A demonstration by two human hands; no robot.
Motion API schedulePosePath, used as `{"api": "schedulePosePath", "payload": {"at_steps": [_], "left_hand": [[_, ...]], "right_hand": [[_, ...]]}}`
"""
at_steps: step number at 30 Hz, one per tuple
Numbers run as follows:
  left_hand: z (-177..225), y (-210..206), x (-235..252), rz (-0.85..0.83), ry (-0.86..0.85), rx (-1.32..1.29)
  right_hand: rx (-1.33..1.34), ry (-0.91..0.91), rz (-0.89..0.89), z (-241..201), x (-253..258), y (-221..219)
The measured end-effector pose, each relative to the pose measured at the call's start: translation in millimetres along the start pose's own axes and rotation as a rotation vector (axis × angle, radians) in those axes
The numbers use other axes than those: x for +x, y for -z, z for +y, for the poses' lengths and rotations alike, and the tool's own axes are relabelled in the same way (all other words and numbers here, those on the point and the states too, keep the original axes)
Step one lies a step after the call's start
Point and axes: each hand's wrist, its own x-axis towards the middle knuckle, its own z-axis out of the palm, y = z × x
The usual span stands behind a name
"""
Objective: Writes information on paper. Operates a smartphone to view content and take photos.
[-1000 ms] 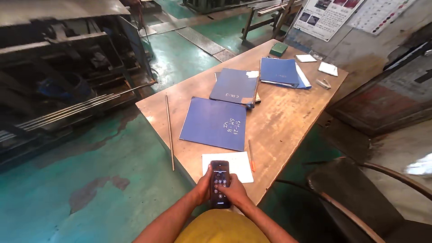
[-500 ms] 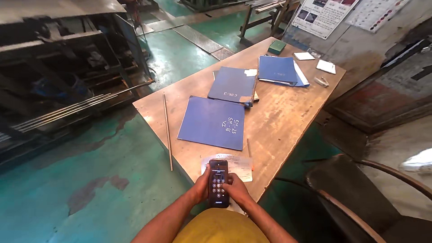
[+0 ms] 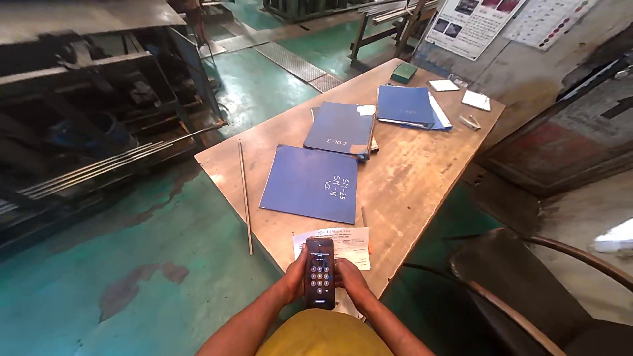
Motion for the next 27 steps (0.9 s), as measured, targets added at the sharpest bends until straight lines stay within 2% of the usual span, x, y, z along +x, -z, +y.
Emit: {"api": "schedulePosePath", "payload": {"at_steps": [13,27], "left_hand": [[-0.1,-0.7,-0.4,0.006,0.001,0.005],[-0.5,-0.6,-1.0,0.039,0.000,0.050]], "right_hand": [[-0.105,-0.011,-0.025,-0.9,1.3,-2.1],[-0.061,-0.005,0.000,-1.2,-0.9,-0.2]]}}
